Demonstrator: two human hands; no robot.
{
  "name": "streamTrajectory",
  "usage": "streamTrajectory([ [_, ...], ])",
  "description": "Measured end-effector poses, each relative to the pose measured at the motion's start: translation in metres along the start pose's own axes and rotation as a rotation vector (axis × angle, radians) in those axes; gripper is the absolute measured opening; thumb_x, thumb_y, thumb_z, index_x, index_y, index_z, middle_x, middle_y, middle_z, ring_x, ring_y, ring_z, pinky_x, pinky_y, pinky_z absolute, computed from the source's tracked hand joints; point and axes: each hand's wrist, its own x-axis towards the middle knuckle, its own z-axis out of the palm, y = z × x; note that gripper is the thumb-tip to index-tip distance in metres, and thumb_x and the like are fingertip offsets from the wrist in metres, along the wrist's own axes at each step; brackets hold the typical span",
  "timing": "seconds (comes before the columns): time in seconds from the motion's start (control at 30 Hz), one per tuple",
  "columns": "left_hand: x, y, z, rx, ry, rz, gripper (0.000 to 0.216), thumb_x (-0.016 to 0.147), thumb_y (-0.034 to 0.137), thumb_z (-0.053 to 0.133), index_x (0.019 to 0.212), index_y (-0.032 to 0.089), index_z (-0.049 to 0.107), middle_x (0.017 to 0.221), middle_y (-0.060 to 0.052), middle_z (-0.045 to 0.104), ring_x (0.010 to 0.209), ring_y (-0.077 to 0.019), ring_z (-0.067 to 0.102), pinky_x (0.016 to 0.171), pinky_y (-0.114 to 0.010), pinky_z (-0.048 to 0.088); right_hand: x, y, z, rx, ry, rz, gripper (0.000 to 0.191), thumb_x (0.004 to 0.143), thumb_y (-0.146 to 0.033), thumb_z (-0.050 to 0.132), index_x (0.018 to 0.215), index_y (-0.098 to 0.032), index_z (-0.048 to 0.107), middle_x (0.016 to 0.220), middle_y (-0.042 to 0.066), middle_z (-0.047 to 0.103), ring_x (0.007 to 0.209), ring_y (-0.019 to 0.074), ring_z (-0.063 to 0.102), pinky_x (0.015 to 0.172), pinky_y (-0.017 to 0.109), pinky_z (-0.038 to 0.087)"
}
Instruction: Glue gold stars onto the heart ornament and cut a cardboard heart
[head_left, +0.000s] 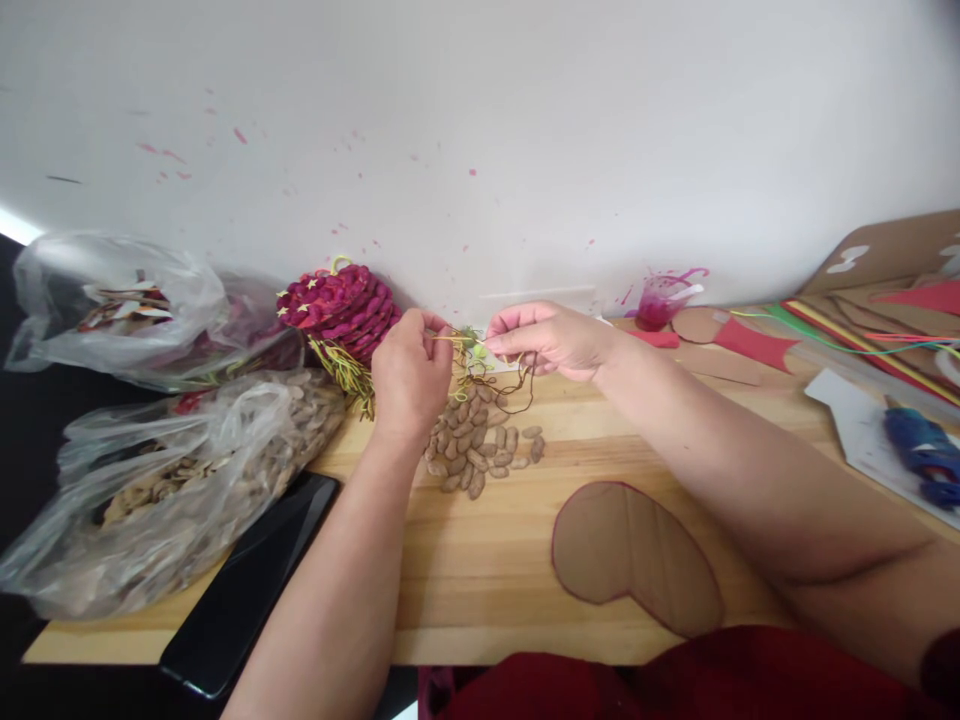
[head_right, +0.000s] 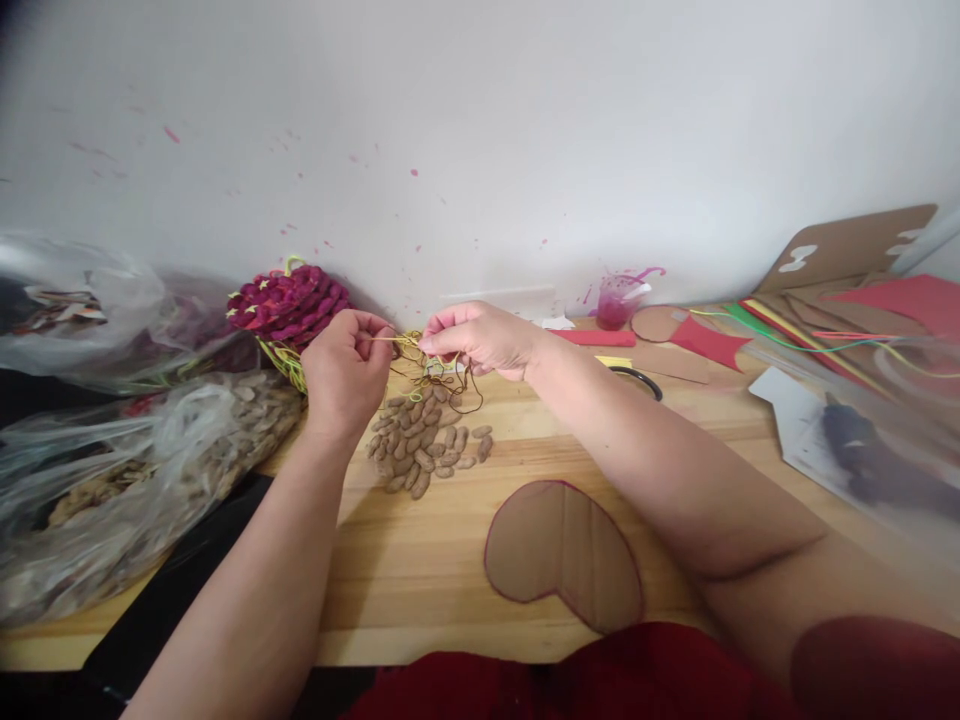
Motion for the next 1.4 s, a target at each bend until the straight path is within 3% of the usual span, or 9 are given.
streamTrajectory([
  [0.27, 0.002, -0.004, 0.000, -0.050, -0.081, -0.037, 0.009, 0.086, 0.025, 0.058, 0.090, 0.020, 0.064, 0.062, 0.004, 0.055, 0.056, -0.0134, 0.050, 0.061, -0.027, 0.037, 0.002, 0.004, 0.001, -0.043, 0.060, -0.069, 0.021, 0.076, -0.029, 0.076, 0.077, -0.017, 0.059, 0.069, -0.003, 0.055, 0.052, 0.0056, 0.039, 0.041, 0.018, 0.021],
  [0.37, 0.004, -0.006, -0.002, -0.136, -0.158, -0.056, 0.020, 0.082, 0.023, 0.061, 0.101, 0.019, 0.066, 0.063, 0.004, 0.058, 0.058, -0.0138, 0.053, 0.062, -0.027, 0.039, 0.002, 0.004, 0.002, -0.070, 0.099, -0.066, 0.023, 0.074, -0.031, 0.078, 0.076, -0.017, 0.059, 0.065, -0.004, 0.053, 0.050, 0.0053, 0.037, 0.041, 0.019, 0.021],
  [0.5, 0.007, -0.004, -0.009, -0.381, -0.314, -0.143, 0.041, 0.077, 0.020, 0.064, 0.118, 0.016, 0.065, 0.072, 0.002, 0.064, 0.061, -0.0128, 0.055, 0.063, -0.026, 0.042, 0.003, 0.003, 0.003, -0.091, 0.100, -0.051, 0.025, 0.075, -0.034, 0.077, 0.076, -0.017, 0.058, 0.065, -0.003, 0.053, 0.051, 0.0059, 0.040, 0.042, 0.018, 0.022],
  [0.7, 0.007, 0.003, -0.020, -0.796, -0.531, -0.220, 0.042, 0.075, 0.023, 0.069, 0.116, 0.013, 0.069, 0.083, -0.004, 0.071, 0.067, -0.0116, 0.058, 0.061, -0.023, 0.041, 0.004, 0.006, 0.002, 0.002, 0.049, -0.011, 0.033, 0.070, -0.039, 0.081, 0.075, -0.017, 0.057, 0.064, -0.004, 0.051, 0.048, 0.0041, 0.034, 0.042, 0.020, 0.015],
  [0.9, 0.008, 0.002, -0.019, -0.922, -0.562, -0.351, 0.031, 0.086, 0.038, 0.061, 0.097, 0.012, 0.074, 0.073, -0.004, 0.073, 0.043, -0.0040, 0.031, 0.044, -0.022, 0.023, 0.005, 0.007, 0.002, 0.070, 0.038, 0.005, 0.036, 0.066, -0.038, 0.085, 0.075, -0.016, 0.057, 0.063, -0.004, 0.051, 0.045, 0.0030, 0.031, 0.042, 0.021, 0.010],
  [1.0, 0.007, 0.000, -0.016, -0.929, -0.581, -0.347, 0.027, 0.082, 0.033, 0.069, 0.100, 0.013, 0.073, 0.077, -0.005, 0.075, 0.046, -0.0046, 0.043, 0.048, -0.020, 0.031, 0.006, 0.008, 0.001, 0.101, 0.031, 0.008, 0.036, 0.066, -0.037, 0.085, 0.076, -0.016, 0.058, 0.062, -0.004, 0.051, 0.045, 0.0026, 0.031, 0.043, 0.022, 0.009],
  [1.13, 0.007, -0.003, -0.013, -0.942, -0.591, -0.326, 0.027, 0.076, 0.023, 0.076, 0.101, 0.014, 0.072, 0.081, -0.007, 0.077, 0.076, -0.0142, 0.069, 0.070, -0.025, 0.048, 0.006, 0.008, 0.000, 0.122, 0.034, 0.012, 0.038, 0.064, -0.037, 0.087, 0.077, -0.016, 0.058, 0.064, -0.003, 0.055, 0.044, 0.0021, 0.031, 0.043, 0.021, 0.008],
  [1.2, 0.007, -0.004, -0.011, -0.922, -0.595, -0.315, 0.026, 0.074, 0.020, 0.076, 0.099, 0.014, 0.072, 0.084, -0.007, 0.078, 0.082, -0.0168, 0.072, 0.075, -0.027, 0.050, 0.006, 0.008, 0.000, 0.133, 0.035, 0.009, 0.038, 0.065, -0.037, 0.087, 0.077, -0.016, 0.058, 0.064, -0.003, 0.055, 0.043, 0.0017, 0.030, 0.042, 0.021, 0.008],
  [1.4, 0.007, -0.004, -0.004, -0.769, -0.476, -0.237, 0.021, 0.074, 0.014, 0.074, 0.094, 0.016, 0.072, 0.076, -0.003, 0.076, 0.076, -0.0167, 0.072, 0.071, -0.026, 0.050, 0.007, 0.010, -0.001, 0.214, 0.012, 0.017, 0.035, 0.066, -0.033, 0.087, 0.077, -0.015, 0.059, 0.062, -0.003, 0.057, 0.043, 0.0012, 0.026, 0.042, 0.020, 0.009],
])
